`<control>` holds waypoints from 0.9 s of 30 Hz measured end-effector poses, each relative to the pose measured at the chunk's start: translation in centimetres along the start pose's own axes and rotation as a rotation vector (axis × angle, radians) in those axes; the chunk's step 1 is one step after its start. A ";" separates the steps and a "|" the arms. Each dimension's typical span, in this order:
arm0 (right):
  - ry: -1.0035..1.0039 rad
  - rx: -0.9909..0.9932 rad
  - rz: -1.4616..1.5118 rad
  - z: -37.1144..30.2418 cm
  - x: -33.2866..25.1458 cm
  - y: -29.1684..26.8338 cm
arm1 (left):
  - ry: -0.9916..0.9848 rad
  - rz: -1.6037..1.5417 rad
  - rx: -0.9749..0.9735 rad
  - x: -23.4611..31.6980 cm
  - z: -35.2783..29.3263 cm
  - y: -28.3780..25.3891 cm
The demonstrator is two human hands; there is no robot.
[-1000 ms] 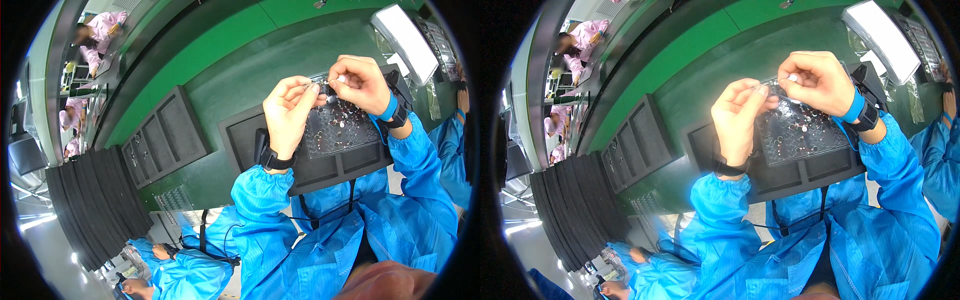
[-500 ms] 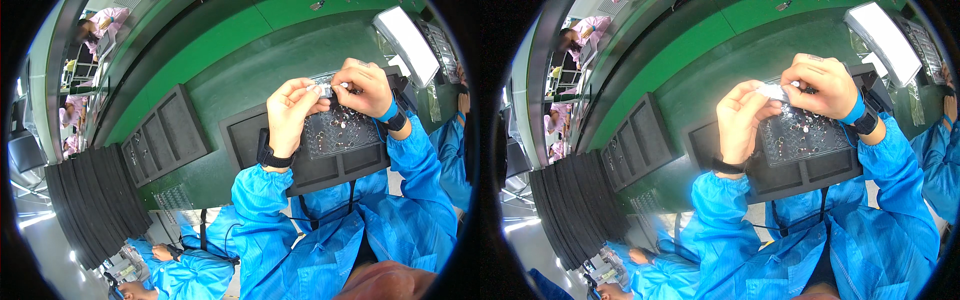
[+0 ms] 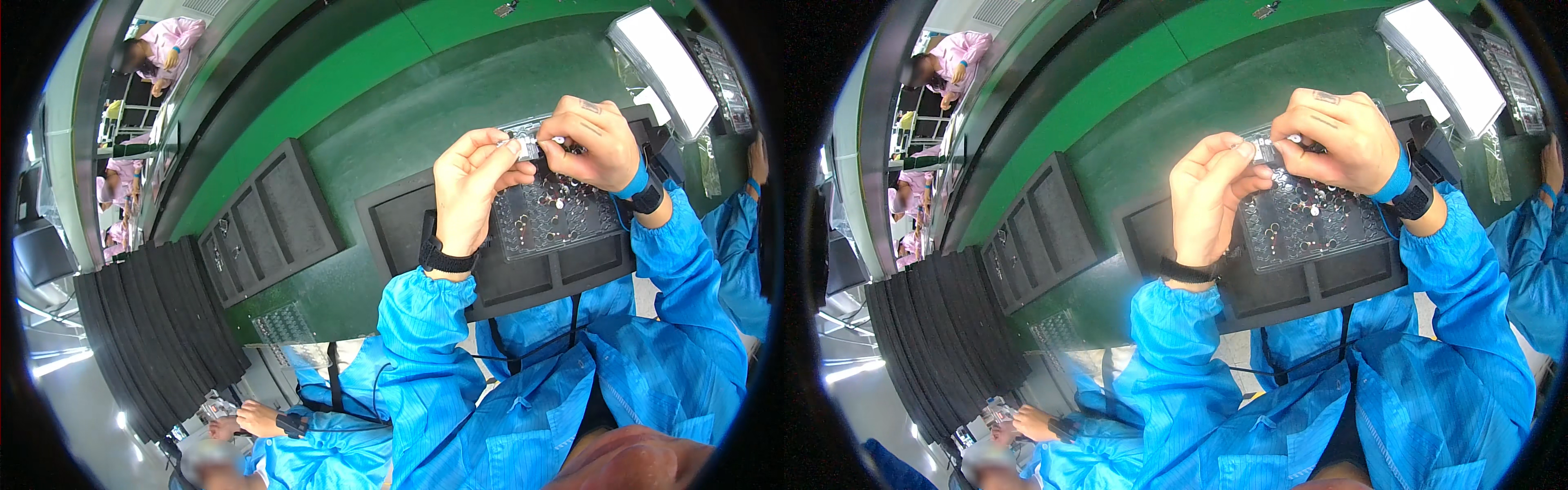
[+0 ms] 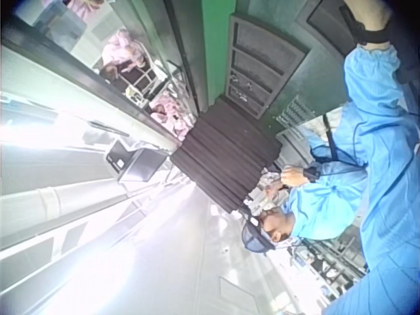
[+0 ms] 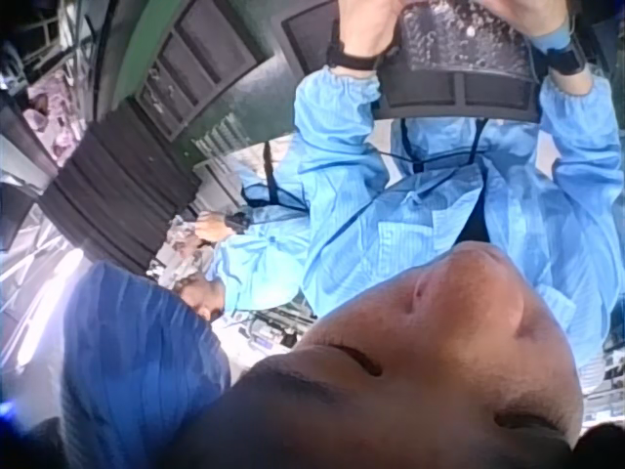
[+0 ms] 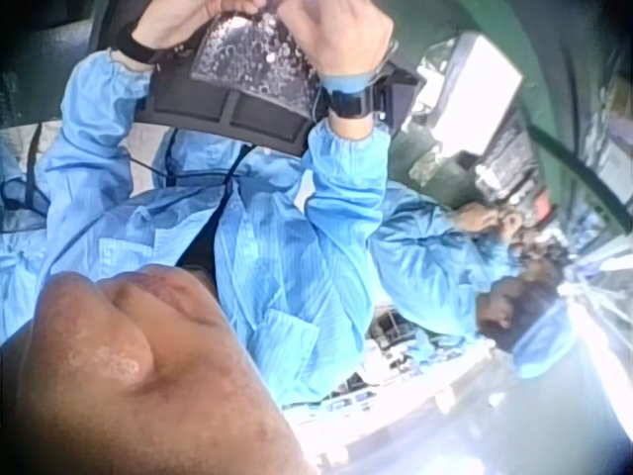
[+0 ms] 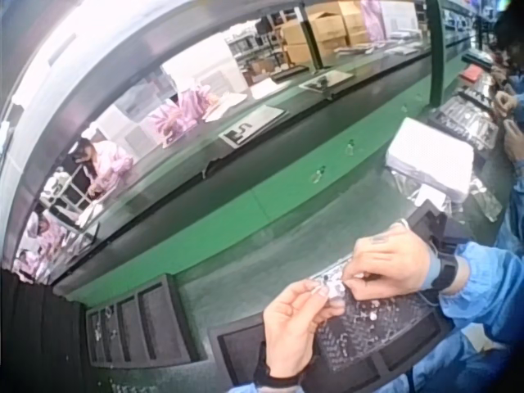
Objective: The person is seen assembling small mechanical parts on an assembly line.
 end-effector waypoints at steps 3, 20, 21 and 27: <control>-0.007 -0.003 0.002 0.0 -0.1 0.0 | -0.009 0.008 0.000 0.0 -0.1 0.0; -0.119 -0.007 -0.043 -0.1 0.1 0.4 | -0.145 0.004 -0.002 -0.1 0.0 -0.7; -0.124 -0.003 -0.046 0.1 0.1 0.3 | -0.139 0.004 -0.006 0.1 0.0 -0.8; -0.173 -0.028 -0.104 -0.7 0.5 0.0 | -0.232 0.068 -0.036 -0.7 -0.4 -1.2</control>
Point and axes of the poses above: each hand's wrist, its own z-axis towards the middle knuckle, its own y-axis out of the palm, x = y × z, the point moved 5 cm from there along z, towards the middle knuckle, and after that the axes turned 15 degrees about y, right-handed, at the moved point
